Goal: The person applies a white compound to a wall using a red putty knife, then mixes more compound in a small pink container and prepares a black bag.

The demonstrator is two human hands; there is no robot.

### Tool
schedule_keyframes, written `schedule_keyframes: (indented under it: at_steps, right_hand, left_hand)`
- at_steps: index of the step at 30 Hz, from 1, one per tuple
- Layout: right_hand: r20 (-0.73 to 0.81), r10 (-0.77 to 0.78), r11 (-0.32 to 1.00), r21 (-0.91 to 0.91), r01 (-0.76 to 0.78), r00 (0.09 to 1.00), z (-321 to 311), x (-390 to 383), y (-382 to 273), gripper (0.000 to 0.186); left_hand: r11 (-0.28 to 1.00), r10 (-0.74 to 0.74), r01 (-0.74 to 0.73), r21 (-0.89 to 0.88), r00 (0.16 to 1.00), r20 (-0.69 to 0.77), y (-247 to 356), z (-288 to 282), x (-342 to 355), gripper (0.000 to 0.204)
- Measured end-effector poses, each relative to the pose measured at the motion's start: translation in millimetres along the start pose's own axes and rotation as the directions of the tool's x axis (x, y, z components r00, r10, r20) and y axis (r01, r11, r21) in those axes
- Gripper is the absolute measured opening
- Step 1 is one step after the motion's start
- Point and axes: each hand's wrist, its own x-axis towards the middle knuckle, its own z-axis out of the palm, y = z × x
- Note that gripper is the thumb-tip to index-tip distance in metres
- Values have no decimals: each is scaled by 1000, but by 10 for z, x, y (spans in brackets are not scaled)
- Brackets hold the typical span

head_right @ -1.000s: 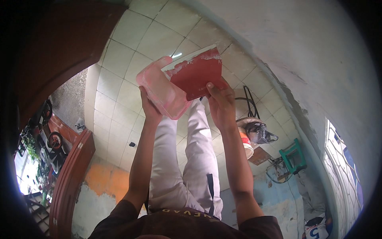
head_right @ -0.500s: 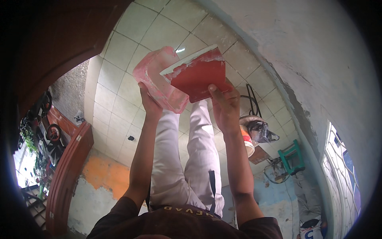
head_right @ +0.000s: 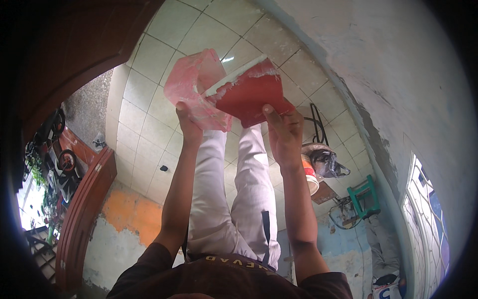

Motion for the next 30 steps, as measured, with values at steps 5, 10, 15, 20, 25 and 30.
schedule_keyframes:
  at_steps: [5, 10, 15, 20, 25, 30]
  right_hand:
    - [41, -32, 999, 23, 31, 999, -94, 83, 76, 26]
    - [64, 112, 994, -3, -112, 992, -194, 166, -83, 28]
    - [-26, 68, 995, -72, -69, 997, -109, 248, -135, 29]
    - [-58, 38, 988, -149, -46, 998, -96, 288, -159, 29]
    - [-69, 57, 992, -108, -64, 996, -11, 301, -223, 19]
    - [-2, 70, 982, -173, -70, 998, -56, 333, -249, 19]
  left_hand:
    - [998, 7, -5, -63, 999, 39, 85, 40, -65, 89]
    - [998, -21, 14, 60, 993, 112, -87, -235, -75, 90]
    - [999, -41, 32, 41, 975, 218, -73, -230, -49, 94]
    - [997, -17, -2, 79, 969, 245, 70, -116, -19, 94]
    - [993, -29, 1, 119, 971, 236, 88, -133, 27, 95]
    - [996, 0, -12, 84, 990, 139, 58, -52, 26, 96]
